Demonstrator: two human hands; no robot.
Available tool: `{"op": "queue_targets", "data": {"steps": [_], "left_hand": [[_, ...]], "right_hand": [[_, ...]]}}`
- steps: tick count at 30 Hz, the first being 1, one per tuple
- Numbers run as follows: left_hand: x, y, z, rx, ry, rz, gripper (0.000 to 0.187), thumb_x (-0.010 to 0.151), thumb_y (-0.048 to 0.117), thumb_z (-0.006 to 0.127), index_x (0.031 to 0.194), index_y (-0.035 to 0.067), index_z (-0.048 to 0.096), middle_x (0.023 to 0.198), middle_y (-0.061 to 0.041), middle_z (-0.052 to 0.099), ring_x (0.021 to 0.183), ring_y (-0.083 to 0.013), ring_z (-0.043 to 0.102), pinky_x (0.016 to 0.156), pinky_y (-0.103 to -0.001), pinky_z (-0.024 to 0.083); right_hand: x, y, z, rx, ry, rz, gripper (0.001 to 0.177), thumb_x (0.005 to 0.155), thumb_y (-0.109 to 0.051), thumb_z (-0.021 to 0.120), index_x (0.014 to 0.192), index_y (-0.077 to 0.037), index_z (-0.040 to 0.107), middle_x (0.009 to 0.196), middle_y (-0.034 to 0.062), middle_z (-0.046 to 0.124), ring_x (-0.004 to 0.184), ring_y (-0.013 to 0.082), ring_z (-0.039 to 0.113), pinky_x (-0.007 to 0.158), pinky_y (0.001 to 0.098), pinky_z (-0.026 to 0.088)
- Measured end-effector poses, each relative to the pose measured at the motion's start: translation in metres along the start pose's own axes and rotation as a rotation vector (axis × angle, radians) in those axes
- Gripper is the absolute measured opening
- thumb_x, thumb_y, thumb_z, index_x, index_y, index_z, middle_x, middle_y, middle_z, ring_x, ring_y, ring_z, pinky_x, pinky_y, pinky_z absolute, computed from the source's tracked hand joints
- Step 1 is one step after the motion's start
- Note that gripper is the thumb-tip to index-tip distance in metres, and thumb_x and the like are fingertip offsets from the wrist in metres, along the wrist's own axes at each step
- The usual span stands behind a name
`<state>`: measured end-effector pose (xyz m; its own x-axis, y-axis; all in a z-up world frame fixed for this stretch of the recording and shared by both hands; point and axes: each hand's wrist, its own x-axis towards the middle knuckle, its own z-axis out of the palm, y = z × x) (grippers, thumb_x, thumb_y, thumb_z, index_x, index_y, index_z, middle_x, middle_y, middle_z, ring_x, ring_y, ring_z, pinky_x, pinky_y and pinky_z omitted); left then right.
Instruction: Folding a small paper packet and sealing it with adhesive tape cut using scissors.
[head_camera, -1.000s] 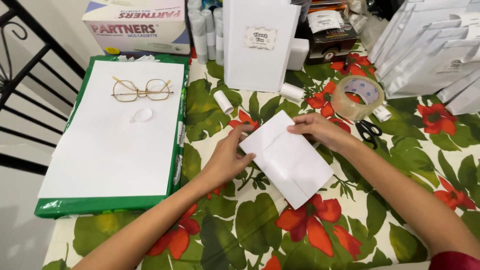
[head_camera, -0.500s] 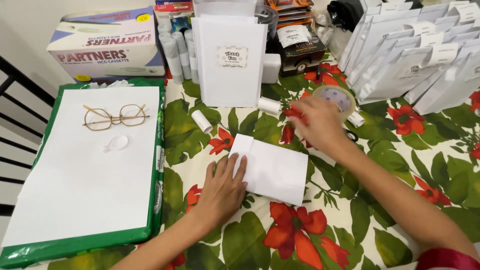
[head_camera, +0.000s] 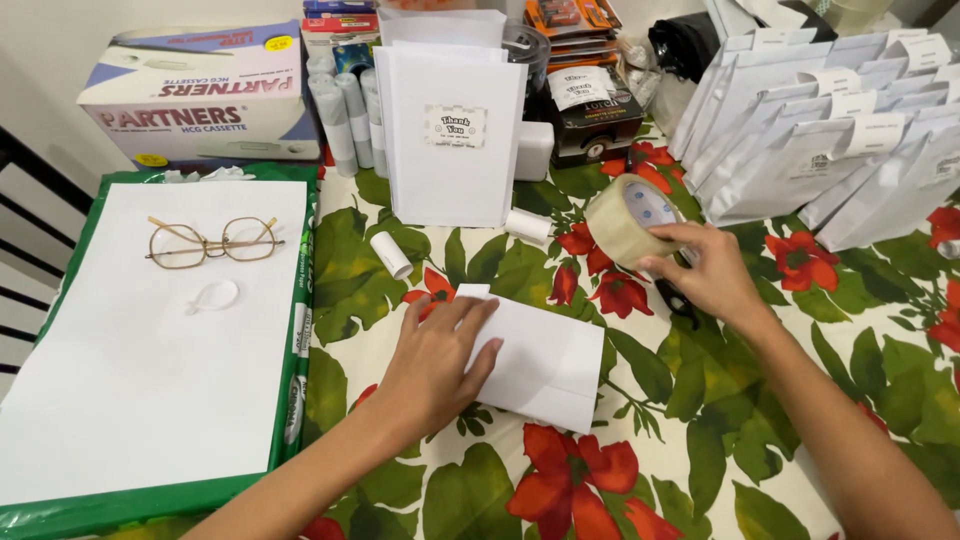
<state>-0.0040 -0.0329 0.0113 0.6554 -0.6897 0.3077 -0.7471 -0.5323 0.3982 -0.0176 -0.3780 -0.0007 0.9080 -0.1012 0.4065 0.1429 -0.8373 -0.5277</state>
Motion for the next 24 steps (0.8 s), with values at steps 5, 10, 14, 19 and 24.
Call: {"op": "queue_targets", "data": {"steps": [5, 10, 14, 19, 24], "left_hand": [[0.024, 0.001, -0.009, -0.369, 0.256, 0.010, 0.037, 0.083, 0.017, 0.057, 0.119, 0.007, 0.056, 0.106, -0.013, 0.061, 0.099, -0.0332, 0.060, 0.094, -0.050, 0.036], [0.048, 0.021, -0.013, -0.772, 0.397, 0.129, 0.062, 0.078, 0.027, 0.071, 0.129, 0.004, 0.047, 0.120, -0.017, 0.052, 0.110, -0.0368, 0.054, 0.098, -0.048, 0.039], [0.064, 0.028, -0.004, -0.941, 0.307, 0.075, 0.082, 0.076, 0.040, 0.071, 0.143, 0.013, 0.033, 0.132, -0.022, 0.041, 0.123, -0.0424, 0.041, 0.100, -0.056, 0.033], [0.069, 0.037, 0.003, -0.931, 0.370, 0.076, 0.054, 0.079, 0.036, 0.070, 0.128, 0.020, 0.053, 0.129, -0.012, 0.048, 0.122, -0.0351, 0.048, 0.101, -0.050, 0.037], [0.076, 0.039, 0.020, -1.041, 0.520, -0.031, 0.025, 0.081, 0.026, 0.072, 0.105, 0.024, 0.068, 0.117, -0.003, 0.055, 0.108, -0.0191, 0.056, 0.097, -0.034, 0.043]], "right_hand": [[-0.017, -0.021, 0.009, 0.252, 0.134, -0.178, 0.032, 0.067, -0.006, 0.079, 0.096, -0.003, 0.066, 0.097, 0.0116, 0.067, 0.102, 0.0287, 0.061, 0.106, 0.0456, 0.029], [-0.038, -0.057, 0.023, 0.550, 0.180, -0.232, 0.033, 0.064, -0.003, 0.080, 0.094, 0.001, 0.066, 0.093, 0.0131, 0.066, 0.097, 0.0250, 0.060, 0.103, 0.0409, 0.035], [-0.054, -0.084, 0.032, 0.743, 0.186, -0.199, 0.033, 0.063, 0.009, 0.074, 0.094, 0.008, 0.064, 0.086, 0.0170, 0.066, 0.087, 0.0232, 0.059, 0.093, 0.0427, 0.044], [-0.056, -0.087, 0.034, 0.787, 0.209, -0.149, 0.032, 0.065, 0.011, 0.072, 0.095, 0.010, 0.062, 0.088, 0.0194, 0.065, 0.090, 0.0241, 0.062, 0.083, 0.0396, 0.050], [-0.056, -0.093, 0.033, 0.698, 0.244, -0.188, 0.030, 0.068, 0.006, 0.073, 0.097, 0.007, 0.064, 0.081, 0.0113, 0.067, 0.086, 0.0122, 0.056, 0.096, 0.0357, 0.043]]}}
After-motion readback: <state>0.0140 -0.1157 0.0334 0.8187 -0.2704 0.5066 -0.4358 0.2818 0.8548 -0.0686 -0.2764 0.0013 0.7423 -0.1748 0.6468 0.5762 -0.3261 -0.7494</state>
